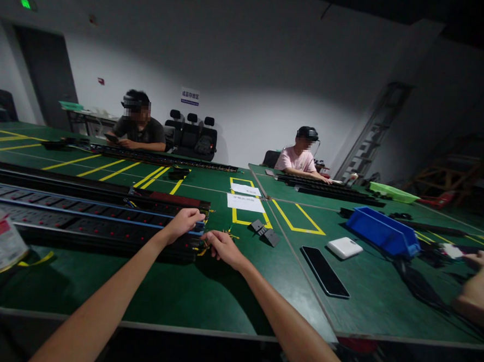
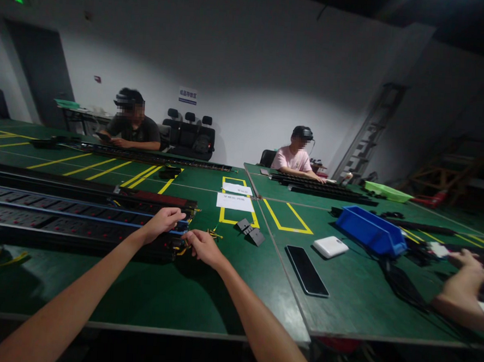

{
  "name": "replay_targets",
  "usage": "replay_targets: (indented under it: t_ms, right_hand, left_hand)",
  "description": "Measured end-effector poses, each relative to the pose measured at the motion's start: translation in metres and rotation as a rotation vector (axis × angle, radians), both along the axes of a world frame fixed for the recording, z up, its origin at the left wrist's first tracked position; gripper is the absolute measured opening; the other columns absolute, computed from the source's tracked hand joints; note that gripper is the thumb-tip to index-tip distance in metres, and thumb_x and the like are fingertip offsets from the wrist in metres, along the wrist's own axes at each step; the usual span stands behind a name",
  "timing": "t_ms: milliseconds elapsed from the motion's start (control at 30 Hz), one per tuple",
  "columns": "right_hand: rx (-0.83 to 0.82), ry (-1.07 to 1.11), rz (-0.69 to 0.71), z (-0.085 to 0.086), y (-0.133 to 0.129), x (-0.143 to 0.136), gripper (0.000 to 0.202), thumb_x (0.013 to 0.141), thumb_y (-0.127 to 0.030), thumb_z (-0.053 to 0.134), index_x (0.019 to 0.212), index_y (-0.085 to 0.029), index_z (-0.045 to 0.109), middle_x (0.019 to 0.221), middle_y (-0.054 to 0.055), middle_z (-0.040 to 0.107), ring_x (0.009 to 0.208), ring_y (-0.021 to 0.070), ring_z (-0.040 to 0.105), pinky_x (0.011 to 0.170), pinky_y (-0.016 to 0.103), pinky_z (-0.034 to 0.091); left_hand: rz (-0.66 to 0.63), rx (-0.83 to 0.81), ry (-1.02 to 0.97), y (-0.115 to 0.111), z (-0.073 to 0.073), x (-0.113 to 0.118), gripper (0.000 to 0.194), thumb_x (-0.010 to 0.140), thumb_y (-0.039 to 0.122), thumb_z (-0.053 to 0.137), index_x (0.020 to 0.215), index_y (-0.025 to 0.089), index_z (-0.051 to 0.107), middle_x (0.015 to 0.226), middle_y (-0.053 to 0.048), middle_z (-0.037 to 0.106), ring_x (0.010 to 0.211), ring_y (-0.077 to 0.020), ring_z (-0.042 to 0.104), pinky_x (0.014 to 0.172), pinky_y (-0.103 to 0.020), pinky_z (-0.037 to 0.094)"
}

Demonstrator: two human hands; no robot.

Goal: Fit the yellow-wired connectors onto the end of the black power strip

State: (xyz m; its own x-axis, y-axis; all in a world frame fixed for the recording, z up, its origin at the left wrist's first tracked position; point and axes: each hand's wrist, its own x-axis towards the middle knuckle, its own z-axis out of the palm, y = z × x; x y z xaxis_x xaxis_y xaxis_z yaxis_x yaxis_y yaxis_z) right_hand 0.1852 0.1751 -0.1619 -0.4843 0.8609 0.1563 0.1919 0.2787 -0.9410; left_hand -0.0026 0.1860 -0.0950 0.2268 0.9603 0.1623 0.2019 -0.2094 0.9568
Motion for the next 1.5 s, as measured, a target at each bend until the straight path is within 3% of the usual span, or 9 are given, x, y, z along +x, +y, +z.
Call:
replay_targets:
  t_ms: [333, 667, 967, 1500]
  right_hand:
    - [-0.019, -0.012, -0.003, 0.004, -0.002, 0.001, 0.049, 0.098, -0.057, 0.047, 0.106, -0.016, 0.071, 0.081, 0.002, 0.061, 0.051, 0.0068, 0.051, 0.039, 0.016, 0.037]
    - [0.021, -0.029, -0.042, -0.003, 0.0, -0.001, 0.06, 0.094, -0.067, 0.046, 0.082, -0.013, 0.069, 0.071, 0.004, 0.059, 0.059, 0.0125, 0.055, 0.041, 0.018, 0.041]
    - [0.033, -0.071, -0.023, -0.006, 0.0, 0.0, 0.062, 0.095, -0.07, 0.041, 0.083, -0.015, 0.066, 0.064, 0.001, 0.054, 0.055, 0.011, 0.05, 0.043, 0.018, 0.039]
    - [0.05, -0.082, -0.01, -0.005, 0.0, 0.001, 0.064, 0.096, -0.071, 0.038, 0.085, -0.015, 0.066, 0.07, 0.001, 0.057, 0.05, 0.0093, 0.049, 0.043, 0.019, 0.038]
  left_hand:
    - [0.005, 0.01, 0.009, 0.001, -0.001, -0.001, 0.047, 0.073, 0.06, 0.066, 0.06, 0.021, 0.041, 0.049, 0.009, 0.036, 0.046, -0.007, 0.03, 0.048, -0.022, 0.022]
    - [-0.006, 0.009, 0.005, 0.001, -0.002, -0.001, 0.047, 0.074, 0.059, 0.065, 0.06, 0.021, 0.04, 0.048, 0.009, 0.035, 0.045, -0.0063, 0.027, 0.047, -0.022, 0.02]
    - [0.009, 0.016, 0.014, -0.002, 0.001, -0.001, 0.048, 0.073, 0.06, 0.065, 0.06, 0.021, 0.041, 0.049, 0.009, 0.036, 0.046, -0.0065, 0.029, 0.047, -0.022, 0.02]
    - [0.0, 0.008, 0.01, 0.0, -0.001, -0.001, 0.048, 0.073, 0.06, 0.066, 0.06, 0.021, 0.04, 0.048, 0.009, 0.035, 0.044, -0.006, 0.027, 0.047, -0.022, 0.019]
